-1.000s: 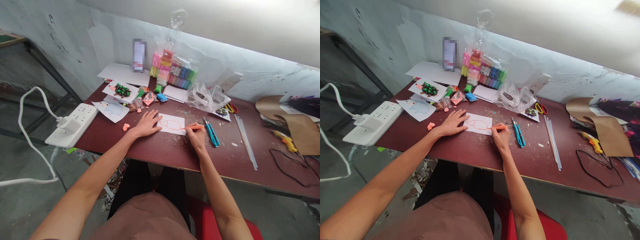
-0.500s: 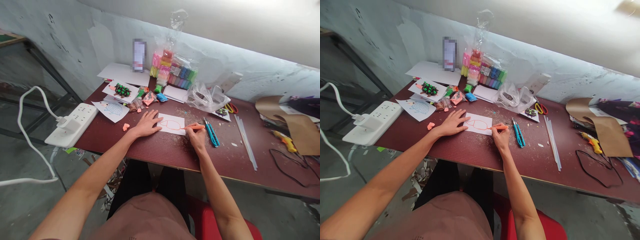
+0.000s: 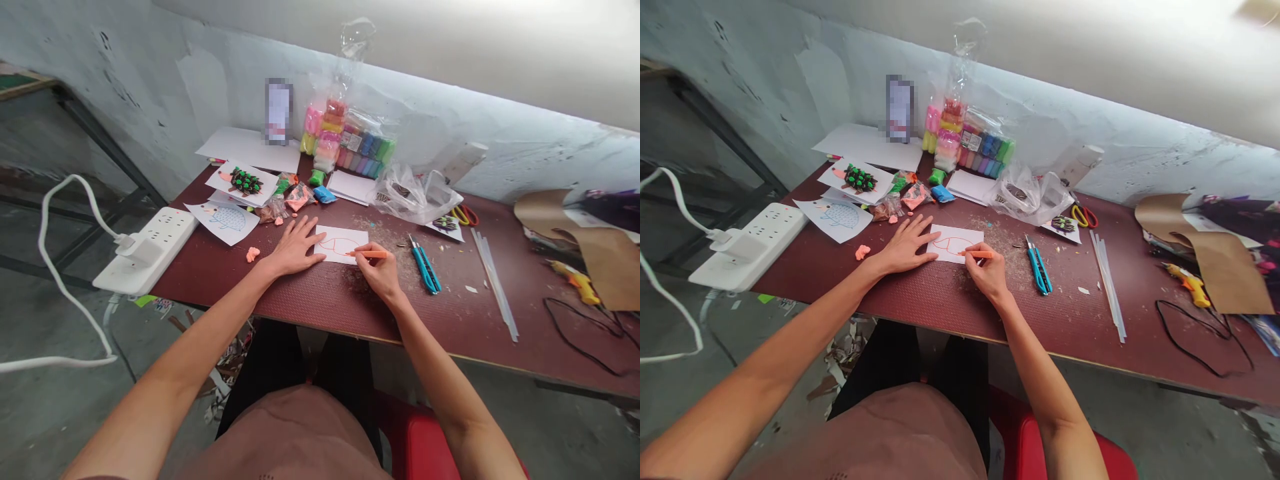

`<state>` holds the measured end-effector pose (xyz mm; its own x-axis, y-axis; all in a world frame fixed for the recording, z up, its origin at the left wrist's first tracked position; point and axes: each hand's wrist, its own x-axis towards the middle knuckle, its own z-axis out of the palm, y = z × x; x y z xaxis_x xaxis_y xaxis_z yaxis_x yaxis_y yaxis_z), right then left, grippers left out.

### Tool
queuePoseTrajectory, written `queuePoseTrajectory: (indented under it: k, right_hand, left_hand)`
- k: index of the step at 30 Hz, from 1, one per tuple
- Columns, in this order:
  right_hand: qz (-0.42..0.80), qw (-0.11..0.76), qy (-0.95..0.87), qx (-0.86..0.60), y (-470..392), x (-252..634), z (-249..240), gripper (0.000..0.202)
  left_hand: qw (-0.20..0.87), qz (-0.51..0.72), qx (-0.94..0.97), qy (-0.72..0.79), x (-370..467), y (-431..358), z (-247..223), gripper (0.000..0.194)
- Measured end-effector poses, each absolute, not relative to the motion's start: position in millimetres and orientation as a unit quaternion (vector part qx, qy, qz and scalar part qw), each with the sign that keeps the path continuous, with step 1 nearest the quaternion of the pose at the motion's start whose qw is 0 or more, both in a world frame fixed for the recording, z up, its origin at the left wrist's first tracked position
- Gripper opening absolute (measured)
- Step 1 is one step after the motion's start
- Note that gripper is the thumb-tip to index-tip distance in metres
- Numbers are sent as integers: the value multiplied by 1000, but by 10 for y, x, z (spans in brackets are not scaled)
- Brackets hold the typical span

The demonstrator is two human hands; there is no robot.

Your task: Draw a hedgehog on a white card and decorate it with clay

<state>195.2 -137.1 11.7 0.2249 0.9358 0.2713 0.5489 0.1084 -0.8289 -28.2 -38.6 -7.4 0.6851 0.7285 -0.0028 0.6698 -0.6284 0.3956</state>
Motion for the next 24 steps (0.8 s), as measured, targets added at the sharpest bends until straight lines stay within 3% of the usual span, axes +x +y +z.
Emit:
queuePoseTrajectory:
  k: [9, 17, 24]
  right_hand:
    - [268, 480, -554, -625, -1284, 1872, 27, 13]
    - [270, 482, -554, -622, -1322, 1857, -4, 15]
    - [212, 490, -559, -634, -1354, 1852, 12, 20]
  left_hand:
    - [141, 108, 907, 381, -295, -372, -78, 57]
    - [163, 70, 922, 345, -181, -374, -26, 80]
    - [185, 72, 919, 340, -168, -316, -102, 80]
